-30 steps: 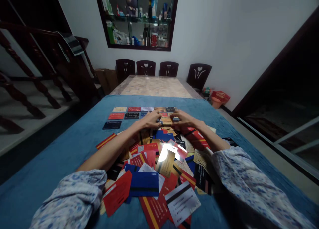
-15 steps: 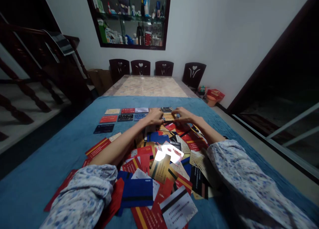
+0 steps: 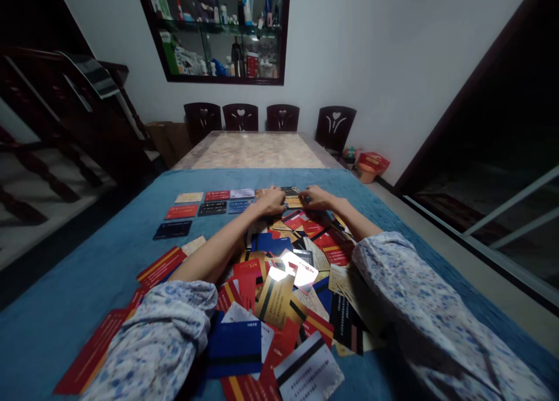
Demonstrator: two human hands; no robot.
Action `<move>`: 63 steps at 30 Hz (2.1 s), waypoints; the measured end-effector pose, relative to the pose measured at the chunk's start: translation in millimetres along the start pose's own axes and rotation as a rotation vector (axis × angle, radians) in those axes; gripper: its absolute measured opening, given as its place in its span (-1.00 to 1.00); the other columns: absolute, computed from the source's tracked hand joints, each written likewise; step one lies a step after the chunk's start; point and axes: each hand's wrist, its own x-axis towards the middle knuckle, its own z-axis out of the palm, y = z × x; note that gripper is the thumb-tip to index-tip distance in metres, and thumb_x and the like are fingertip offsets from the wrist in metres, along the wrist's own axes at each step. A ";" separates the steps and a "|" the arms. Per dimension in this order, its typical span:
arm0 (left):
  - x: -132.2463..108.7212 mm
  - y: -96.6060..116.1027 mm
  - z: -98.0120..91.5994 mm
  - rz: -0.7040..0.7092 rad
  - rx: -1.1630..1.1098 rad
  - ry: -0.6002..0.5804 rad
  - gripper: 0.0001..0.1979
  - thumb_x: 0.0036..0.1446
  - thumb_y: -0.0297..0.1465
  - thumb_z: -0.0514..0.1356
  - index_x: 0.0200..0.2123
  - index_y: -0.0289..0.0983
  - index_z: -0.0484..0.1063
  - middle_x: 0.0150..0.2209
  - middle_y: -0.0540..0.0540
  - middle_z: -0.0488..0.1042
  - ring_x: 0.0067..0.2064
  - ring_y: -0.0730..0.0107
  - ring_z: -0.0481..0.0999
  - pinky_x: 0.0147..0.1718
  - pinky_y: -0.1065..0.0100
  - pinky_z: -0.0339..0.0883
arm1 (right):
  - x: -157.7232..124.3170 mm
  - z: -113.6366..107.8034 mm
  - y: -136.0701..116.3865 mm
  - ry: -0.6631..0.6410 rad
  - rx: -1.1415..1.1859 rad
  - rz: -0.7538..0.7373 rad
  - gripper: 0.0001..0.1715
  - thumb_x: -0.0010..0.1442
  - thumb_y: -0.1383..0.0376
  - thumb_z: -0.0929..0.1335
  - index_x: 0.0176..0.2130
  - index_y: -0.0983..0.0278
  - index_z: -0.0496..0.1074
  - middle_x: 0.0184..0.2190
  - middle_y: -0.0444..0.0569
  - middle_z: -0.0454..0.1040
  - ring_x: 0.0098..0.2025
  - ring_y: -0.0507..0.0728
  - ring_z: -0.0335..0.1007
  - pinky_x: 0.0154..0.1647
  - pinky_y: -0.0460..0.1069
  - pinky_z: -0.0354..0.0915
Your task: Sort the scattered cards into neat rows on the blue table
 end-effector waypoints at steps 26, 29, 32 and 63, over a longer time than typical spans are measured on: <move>11.4 0.0 1.2 -0.021 -0.018 -0.039 -0.68 0.06 -0.35 0.19 -0.10 -0.20 0.58 -0.01 -0.24 0.54 0.17 -0.11 0.30 0.08 -0.11 0.26 | 21.1 4.8 2.9 -0.082 -0.016 0.044 -0.62 0.11 0.29 0.39 -0.06 0.24 0.60 -0.07 0.13 0.58 -0.10 0.22 0.53 -0.15 -0.06 0.37; 11.4 1.3 0.8 -0.030 -0.023 -0.044 -0.66 0.03 -0.36 0.20 -0.09 -0.20 0.58 -0.02 -0.24 0.54 0.16 -0.12 0.31 0.08 -0.09 0.28 | 22.3 2.3 -0.1 -0.102 -0.023 0.045 -0.64 0.11 0.31 0.38 -0.08 0.25 0.61 -0.10 0.10 0.60 -0.12 0.20 0.54 -0.18 -0.07 0.37; 11.1 1.9 0.8 -0.033 -0.043 -0.044 -0.65 0.03 -0.38 0.19 -0.09 -0.22 0.58 0.01 -0.27 0.53 0.16 -0.14 0.31 0.06 -0.11 0.28 | 24.4 1.2 -1.3 -0.131 -0.023 0.051 -0.63 0.08 0.31 0.41 -0.07 0.22 0.61 -0.14 0.06 0.62 -0.15 0.19 0.55 -0.22 -0.08 0.38; 0.2 2.4 3.2 0.009 -0.030 0.037 -0.66 0.22 -0.33 0.17 0.04 -0.23 0.50 0.13 -0.30 0.42 0.22 -0.13 0.24 0.14 -0.17 0.15 | 7.9 -2.6 3.4 -0.032 0.068 0.069 -0.44 0.14 0.26 0.40 0.14 0.28 0.49 -0.05 0.09 0.61 -0.07 0.17 0.52 -0.11 -0.10 0.33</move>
